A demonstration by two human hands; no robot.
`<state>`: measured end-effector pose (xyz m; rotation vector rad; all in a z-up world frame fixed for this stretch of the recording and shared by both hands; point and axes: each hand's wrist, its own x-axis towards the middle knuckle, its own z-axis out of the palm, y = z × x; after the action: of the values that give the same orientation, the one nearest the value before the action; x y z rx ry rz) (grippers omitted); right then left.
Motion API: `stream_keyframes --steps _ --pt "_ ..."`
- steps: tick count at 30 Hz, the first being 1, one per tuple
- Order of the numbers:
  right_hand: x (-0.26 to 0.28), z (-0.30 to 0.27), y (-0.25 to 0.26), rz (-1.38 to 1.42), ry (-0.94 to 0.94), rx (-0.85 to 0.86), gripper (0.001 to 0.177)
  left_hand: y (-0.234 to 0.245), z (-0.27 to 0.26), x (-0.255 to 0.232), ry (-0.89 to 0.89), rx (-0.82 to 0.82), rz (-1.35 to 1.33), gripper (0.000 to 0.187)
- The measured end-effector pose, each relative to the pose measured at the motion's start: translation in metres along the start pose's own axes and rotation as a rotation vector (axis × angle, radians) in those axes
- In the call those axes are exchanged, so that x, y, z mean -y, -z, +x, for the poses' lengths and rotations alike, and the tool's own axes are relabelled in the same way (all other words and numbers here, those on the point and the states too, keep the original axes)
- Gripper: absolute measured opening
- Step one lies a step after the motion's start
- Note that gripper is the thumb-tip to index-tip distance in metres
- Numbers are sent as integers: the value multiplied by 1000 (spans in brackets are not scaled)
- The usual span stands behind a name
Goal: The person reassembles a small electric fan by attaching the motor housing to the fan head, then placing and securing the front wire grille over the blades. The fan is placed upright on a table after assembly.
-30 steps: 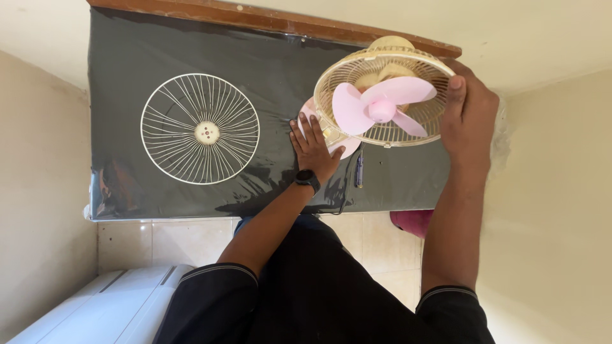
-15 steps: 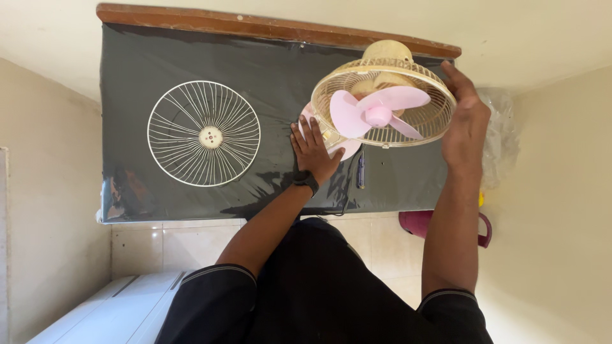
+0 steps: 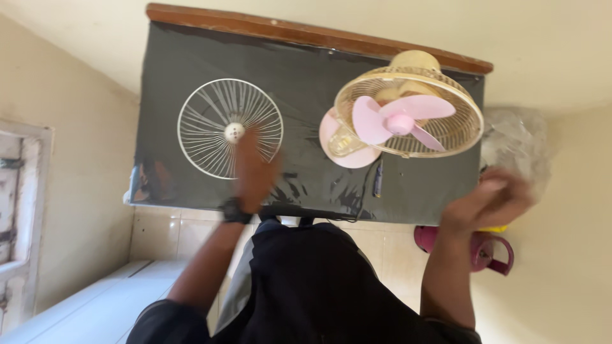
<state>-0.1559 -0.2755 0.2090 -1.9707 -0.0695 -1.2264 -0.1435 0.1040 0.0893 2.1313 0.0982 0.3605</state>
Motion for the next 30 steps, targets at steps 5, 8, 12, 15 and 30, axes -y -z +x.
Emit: stream_keyframes --steps 5,8,12,15,30 --pt "24 -69 -21 28 -74 399 8 92 18 90 143 -322 702 70" --pt "36 -98 -60 165 -221 552 14 98 20 134 418 -184 489 67" --pt "49 -111 -112 163 -310 812 23 86 21 156 538 -26 -144 40" --pt "62 -101 -139 35 -42 983 34 91 25 138 517 -19 -297 32" --pt "35 -177 -48 708 -599 842 36 157 17 -67 454 444 351 56"
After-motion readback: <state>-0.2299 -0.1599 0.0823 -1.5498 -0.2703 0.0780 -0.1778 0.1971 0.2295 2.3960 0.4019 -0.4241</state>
